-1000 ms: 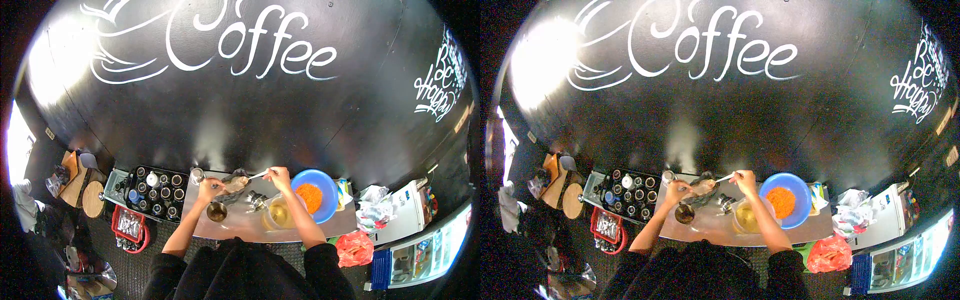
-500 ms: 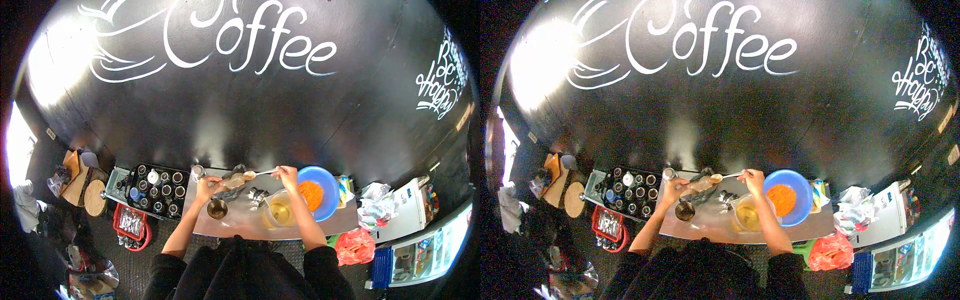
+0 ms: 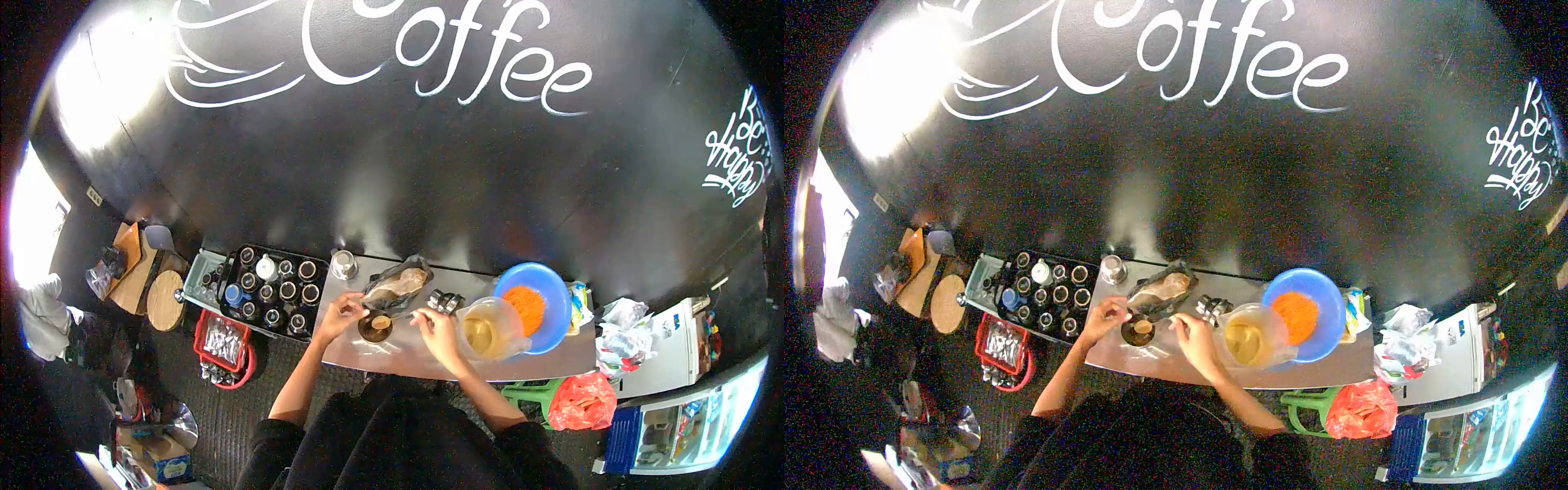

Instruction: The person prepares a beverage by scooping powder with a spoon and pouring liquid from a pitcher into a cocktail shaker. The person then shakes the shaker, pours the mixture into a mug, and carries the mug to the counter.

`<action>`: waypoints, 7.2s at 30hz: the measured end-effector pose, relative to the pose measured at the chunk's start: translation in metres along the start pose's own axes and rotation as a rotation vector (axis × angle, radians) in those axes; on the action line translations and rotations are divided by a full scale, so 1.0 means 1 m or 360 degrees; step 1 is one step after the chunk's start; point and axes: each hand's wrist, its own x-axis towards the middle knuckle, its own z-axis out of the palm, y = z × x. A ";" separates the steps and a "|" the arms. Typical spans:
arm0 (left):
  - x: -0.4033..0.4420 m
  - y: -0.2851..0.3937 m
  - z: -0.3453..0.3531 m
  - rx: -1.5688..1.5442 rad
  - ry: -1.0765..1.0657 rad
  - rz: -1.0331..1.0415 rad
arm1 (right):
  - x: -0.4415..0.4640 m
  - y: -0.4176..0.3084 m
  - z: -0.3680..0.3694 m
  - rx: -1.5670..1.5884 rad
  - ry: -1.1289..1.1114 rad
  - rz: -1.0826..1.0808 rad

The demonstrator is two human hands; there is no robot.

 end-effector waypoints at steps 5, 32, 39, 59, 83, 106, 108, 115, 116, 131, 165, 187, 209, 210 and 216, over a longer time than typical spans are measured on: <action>-0.012 0.003 -0.004 -0.0165 -0.0120 -0.0240 | -0.019 0.019 0.026 -0.0367 -0.0069 -0.0572; -0.004 0.001 -0.002 -0.0496 -0.0315 -0.0539 | -0.024 0.007 0.017 -0.0625 -0.0048 -0.0663; 0.000 -0.007 0.002 -0.0480 -0.0263 -0.0514 | -0.005 -0.020 -0.006 -0.0169 0.0517 -0.0162; 0.055 0.084 0.054 0.0589 0.0406 0.0786 | 0.061 0.003 -0.030 -0.0536 0.0826 -0.0121; 0.007 0.033 0.025 0.0295 0.0228 0.0144 | 0.003 -0.029 -0.039 -0.0206 0.0468 0.0218; -0.002 0.016 0.039 0.0549 -0.0004 0.0293 | -0.007 0.023 -0.008 -0.0677 -0.0460 -0.0722; 0.001 0.018 0.041 0.0595 0.0045 0.0391 | -0.004 0.015 -0.015 -0.0516 -0.0356 -0.0533; 0.005 0.019 0.046 0.0545 0.0049 0.0308 | -0.007 0.011 -0.020 -0.0769 -0.0472 -0.0571; 0.005 0.018 0.047 0.0533 0.0070 0.0340 | -0.009 0.013 -0.019 -0.0833 -0.0515 -0.0659; 0.003 0.007 0.053 0.0444 0.0069 0.0334 | 0.000 0.003 -0.021 0.0124 0.0568 0.0276; -0.028 0.041 0.060 0.0601 -0.0109 0.0594 | -0.082 0.072 0.018 0.0325 0.0070 0.0304; -0.065 0.028 0.193 0.0672 0.0167 0.0195 | -0.099 0.114 -0.170 0.0552 0.0253 0.0653; -0.045 0.031 0.181 0.0533 -0.0038 0.0161 | -0.143 0.100 -0.186 0.0664 0.0231 0.1012; -0.045 0.034 0.179 0.0531 -0.0034 0.0159 | -0.145 0.101 -0.186 0.0556 0.0227 0.0945; -0.044 0.036 0.178 0.0480 -0.0076 0.0107 | -0.144 0.088 -0.189 0.0280 0.0141 0.0886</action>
